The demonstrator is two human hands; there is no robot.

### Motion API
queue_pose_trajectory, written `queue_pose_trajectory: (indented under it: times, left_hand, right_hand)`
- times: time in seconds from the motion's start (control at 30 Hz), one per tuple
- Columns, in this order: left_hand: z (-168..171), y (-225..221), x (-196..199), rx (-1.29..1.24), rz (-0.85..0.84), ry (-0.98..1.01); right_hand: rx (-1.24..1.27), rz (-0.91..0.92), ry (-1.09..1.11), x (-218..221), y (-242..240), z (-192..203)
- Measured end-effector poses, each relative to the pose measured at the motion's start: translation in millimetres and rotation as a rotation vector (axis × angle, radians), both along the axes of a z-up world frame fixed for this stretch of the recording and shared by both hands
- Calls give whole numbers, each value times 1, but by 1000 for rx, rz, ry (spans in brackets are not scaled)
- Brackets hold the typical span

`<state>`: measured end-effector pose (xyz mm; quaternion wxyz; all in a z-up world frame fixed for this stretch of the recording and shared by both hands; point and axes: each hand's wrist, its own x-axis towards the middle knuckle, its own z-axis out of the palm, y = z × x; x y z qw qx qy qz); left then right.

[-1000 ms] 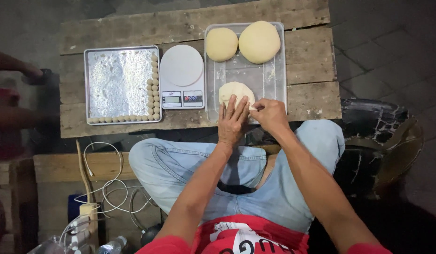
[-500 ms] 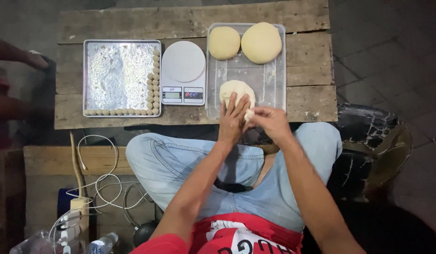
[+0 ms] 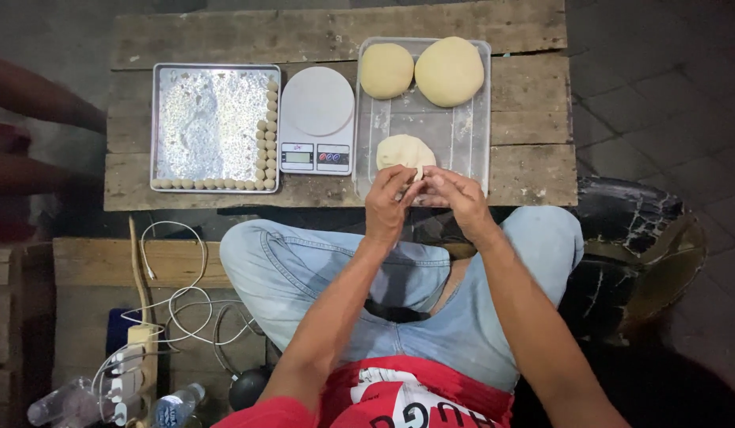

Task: Shaping small dough balls by hand and placing them on a tray

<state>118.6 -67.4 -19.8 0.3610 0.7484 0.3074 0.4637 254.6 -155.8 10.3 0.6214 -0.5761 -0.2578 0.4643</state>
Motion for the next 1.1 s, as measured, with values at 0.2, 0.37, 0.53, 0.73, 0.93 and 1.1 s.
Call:
queue_pose_trajectory:
  times: [0.2,0.37,0.53,0.73,0.93,1.1]
  left_hand:
    - [3,7,-2,-198,54,70]
    - [27,40,-5,-472,253,75]
    - [16,117,-13,-390,413,80]
    - [-5,175,-22,-27,494,429]
    - [14,153,-26,277,391,707]
    - [-19,108,-26,361,281,443]
  right_hand:
    - [-62,-45,-753,-10,0,22]
    - [-17,-265,-480,2,4,10]
    - [-92,-283,-478,12,3,-7]
    - [-320,-154,-978,15,7,-29]
    - [-215,-134,-1073,8,14,-35]
    - [-177,-125,-1093,7,17,-34]
